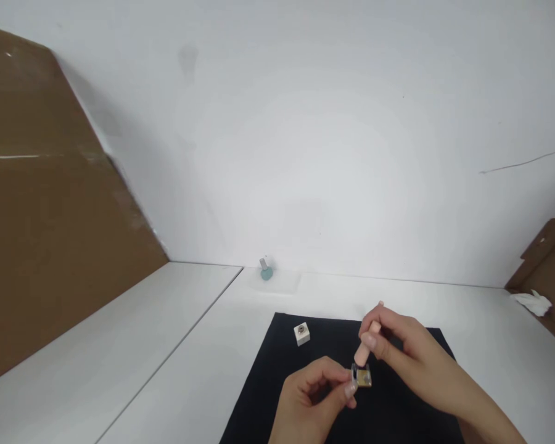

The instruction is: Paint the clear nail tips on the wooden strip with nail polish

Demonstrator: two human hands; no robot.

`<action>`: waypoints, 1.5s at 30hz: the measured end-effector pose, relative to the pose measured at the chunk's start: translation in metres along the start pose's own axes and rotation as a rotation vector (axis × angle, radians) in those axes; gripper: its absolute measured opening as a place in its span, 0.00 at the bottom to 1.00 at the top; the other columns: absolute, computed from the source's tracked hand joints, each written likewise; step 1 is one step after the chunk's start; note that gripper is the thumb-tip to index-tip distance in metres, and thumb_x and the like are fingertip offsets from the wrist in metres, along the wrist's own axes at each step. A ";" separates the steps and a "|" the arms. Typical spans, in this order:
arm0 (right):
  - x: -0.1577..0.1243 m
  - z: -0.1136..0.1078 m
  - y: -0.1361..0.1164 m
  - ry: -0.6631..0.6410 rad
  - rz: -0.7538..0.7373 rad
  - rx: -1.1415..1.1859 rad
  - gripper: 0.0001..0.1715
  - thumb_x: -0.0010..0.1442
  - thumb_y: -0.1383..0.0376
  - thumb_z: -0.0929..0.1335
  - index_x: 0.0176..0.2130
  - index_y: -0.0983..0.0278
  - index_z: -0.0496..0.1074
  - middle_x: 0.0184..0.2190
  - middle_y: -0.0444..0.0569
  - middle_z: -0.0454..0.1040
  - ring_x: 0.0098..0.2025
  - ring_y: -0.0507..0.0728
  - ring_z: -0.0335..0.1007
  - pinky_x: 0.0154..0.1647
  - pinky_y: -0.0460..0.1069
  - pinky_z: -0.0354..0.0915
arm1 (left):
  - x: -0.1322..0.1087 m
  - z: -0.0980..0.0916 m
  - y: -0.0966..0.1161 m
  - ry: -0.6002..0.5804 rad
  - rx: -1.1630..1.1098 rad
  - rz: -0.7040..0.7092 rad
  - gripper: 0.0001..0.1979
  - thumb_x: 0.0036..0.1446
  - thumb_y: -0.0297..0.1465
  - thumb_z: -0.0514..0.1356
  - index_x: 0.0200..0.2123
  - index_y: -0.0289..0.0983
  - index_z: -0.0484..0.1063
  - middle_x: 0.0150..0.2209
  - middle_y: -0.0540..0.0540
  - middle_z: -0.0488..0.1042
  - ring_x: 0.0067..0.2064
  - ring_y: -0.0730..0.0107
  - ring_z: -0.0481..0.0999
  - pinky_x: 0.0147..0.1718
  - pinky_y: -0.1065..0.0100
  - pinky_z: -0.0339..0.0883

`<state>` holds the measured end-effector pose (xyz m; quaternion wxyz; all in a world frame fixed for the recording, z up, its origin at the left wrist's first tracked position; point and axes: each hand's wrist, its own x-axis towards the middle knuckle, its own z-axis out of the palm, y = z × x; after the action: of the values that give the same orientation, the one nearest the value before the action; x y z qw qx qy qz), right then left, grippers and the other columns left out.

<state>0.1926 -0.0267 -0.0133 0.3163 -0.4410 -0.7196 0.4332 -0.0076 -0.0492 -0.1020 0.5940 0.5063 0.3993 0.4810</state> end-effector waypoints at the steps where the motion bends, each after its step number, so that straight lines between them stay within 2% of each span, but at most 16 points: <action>1: 0.001 0.000 0.000 0.045 -0.009 -0.012 0.17 0.75 0.51 0.63 0.38 0.58 0.69 0.34 0.43 0.80 0.36 0.55 0.69 0.41 0.49 0.62 | -0.001 0.002 0.001 0.012 -0.011 -0.006 0.06 0.55 0.29 0.71 0.27 0.38 0.81 0.25 0.50 0.81 0.30 0.69 0.80 0.34 0.72 0.72; 4: 0.000 -0.002 0.000 0.102 -0.025 -0.015 0.17 0.75 0.51 0.63 0.38 0.58 0.69 0.35 0.42 0.80 0.37 0.54 0.68 0.41 0.49 0.62 | -0.002 0.007 0.004 0.060 -0.050 -0.006 0.07 0.53 0.31 0.73 0.25 0.37 0.81 0.24 0.50 0.81 0.28 0.69 0.79 0.33 0.72 0.72; 10: -0.003 0.000 0.000 -0.074 -0.017 0.019 0.18 0.74 0.50 0.63 0.37 0.59 0.69 0.31 0.42 0.77 0.33 0.54 0.65 0.35 0.48 0.60 | 0.001 0.007 0.004 0.037 -0.116 -0.067 0.10 0.50 0.35 0.76 0.25 0.37 0.81 0.23 0.50 0.81 0.27 0.69 0.80 0.32 0.71 0.73; 12: -0.001 0.000 0.001 -0.047 -0.017 0.011 0.18 0.74 0.51 0.63 0.37 0.59 0.69 0.32 0.43 0.78 0.33 0.54 0.67 0.37 0.48 0.61 | 0.002 0.004 0.001 0.023 -0.119 -0.077 0.11 0.50 0.35 0.76 0.25 0.37 0.81 0.24 0.49 0.81 0.27 0.68 0.80 0.32 0.71 0.73; 15: 0.001 -0.002 0.003 0.068 -0.032 -0.009 0.17 0.75 0.52 0.63 0.38 0.58 0.69 0.34 0.42 0.80 0.37 0.54 0.69 0.42 0.49 0.62 | 0.002 0.000 -0.003 0.004 -0.091 -0.068 0.09 0.52 0.34 0.75 0.27 0.37 0.81 0.26 0.49 0.82 0.28 0.68 0.80 0.33 0.70 0.73; 18: 0.000 -0.003 0.002 0.072 -0.031 0.008 0.17 0.74 0.51 0.63 0.38 0.58 0.69 0.34 0.42 0.80 0.36 0.54 0.69 0.41 0.49 0.62 | 0.002 -0.001 -0.006 -0.020 -0.007 -0.004 0.06 0.56 0.30 0.71 0.28 0.38 0.81 0.26 0.49 0.82 0.30 0.69 0.80 0.34 0.71 0.72; 23: -0.003 0.001 -0.002 -0.113 0.013 0.049 0.18 0.74 0.52 0.64 0.37 0.59 0.70 0.32 0.44 0.80 0.34 0.55 0.70 0.36 0.48 0.63 | 0.000 0.001 -0.004 0.015 0.209 0.174 0.08 0.58 0.25 0.67 0.27 0.39 0.80 0.27 0.51 0.81 0.31 0.69 0.80 0.34 0.73 0.71; 25: -0.001 0.001 -0.002 -0.079 0.011 0.022 0.17 0.74 0.53 0.64 0.36 0.59 0.69 0.32 0.43 0.80 0.34 0.54 0.70 0.37 0.48 0.63 | -0.001 0.002 -0.003 0.016 0.279 0.241 0.09 0.59 0.24 0.66 0.27 0.39 0.80 0.28 0.51 0.81 0.31 0.70 0.80 0.34 0.73 0.71; 28: 0.001 0.000 0.000 0.071 -0.006 -0.040 0.16 0.75 0.53 0.64 0.37 0.59 0.69 0.33 0.42 0.80 0.35 0.54 0.69 0.40 0.48 0.62 | -0.001 0.003 -0.004 0.012 0.340 0.316 0.08 0.59 0.23 0.65 0.28 0.39 0.80 0.28 0.50 0.82 0.30 0.70 0.80 0.34 0.73 0.72; 30: 0.001 -0.002 0.000 0.099 -0.020 -0.054 0.16 0.74 0.53 0.64 0.37 0.58 0.69 0.34 0.42 0.80 0.36 0.54 0.69 0.41 0.48 0.62 | -0.001 0.004 -0.005 0.023 0.347 0.343 0.09 0.59 0.23 0.66 0.28 0.40 0.80 0.28 0.50 0.82 0.30 0.70 0.80 0.33 0.73 0.72; 34: -0.003 -0.004 -0.004 -0.050 0.004 -0.040 0.17 0.74 0.53 0.64 0.36 0.59 0.70 0.32 0.42 0.79 0.34 0.54 0.68 0.38 0.48 0.62 | -0.002 0.007 -0.005 0.052 0.329 0.364 0.09 0.58 0.23 0.65 0.28 0.40 0.81 0.29 0.51 0.82 0.30 0.70 0.80 0.34 0.74 0.72; 37: -0.002 -0.001 -0.005 -0.113 0.033 -0.063 0.17 0.74 0.55 0.64 0.35 0.59 0.70 0.31 0.42 0.79 0.33 0.53 0.67 0.34 0.47 0.61 | -0.002 0.006 -0.003 0.019 0.350 0.365 0.10 0.59 0.22 0.64 0.28 0.40 0.80 0.30 0.50 0.82 0.31 0.70 0.81 0.35 0.73 0.73; 40: 0.001 0.001 -0.003 -0.021 0.030 -0.079 0.16 0.74 0.55 0.64 0.36 0.59 0.69 0.32 0.42 0.80 0.33 0.53 0.68 0.36 0.48 0.62 | -0.002 0.005 -0.001 -0.003 0.377 0.352 0.09 0.59 0.23 0.64 0.28 0.40 0.80 0.29 0.50 0.82 0.31 0.69 0.81 0.34 0.73 0.73; 45: 0.002 -0.005 0.000 0.182 -0.004 -0.083 0.18 0.75 0.52 0.62 0.36 0.59 0.70 0.34 0.44 0.80 0.36 0.55 0.70 0.39 0.50 0.62 | -0.001 0.006 -0.003 0.051 0.383 0.263 0.09 0.58 0.26 0.65 0.26 0.40 0.81 0.27 0.49 0.82 0.31 0.67 0.80 0.34 0.72 0.72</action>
<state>0.1956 -0.0233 -0.0114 0.3625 -0.4899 -0.7062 0.3604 -0.0020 -0.0513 -0.1040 0.4091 0.6451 0.4289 0.4823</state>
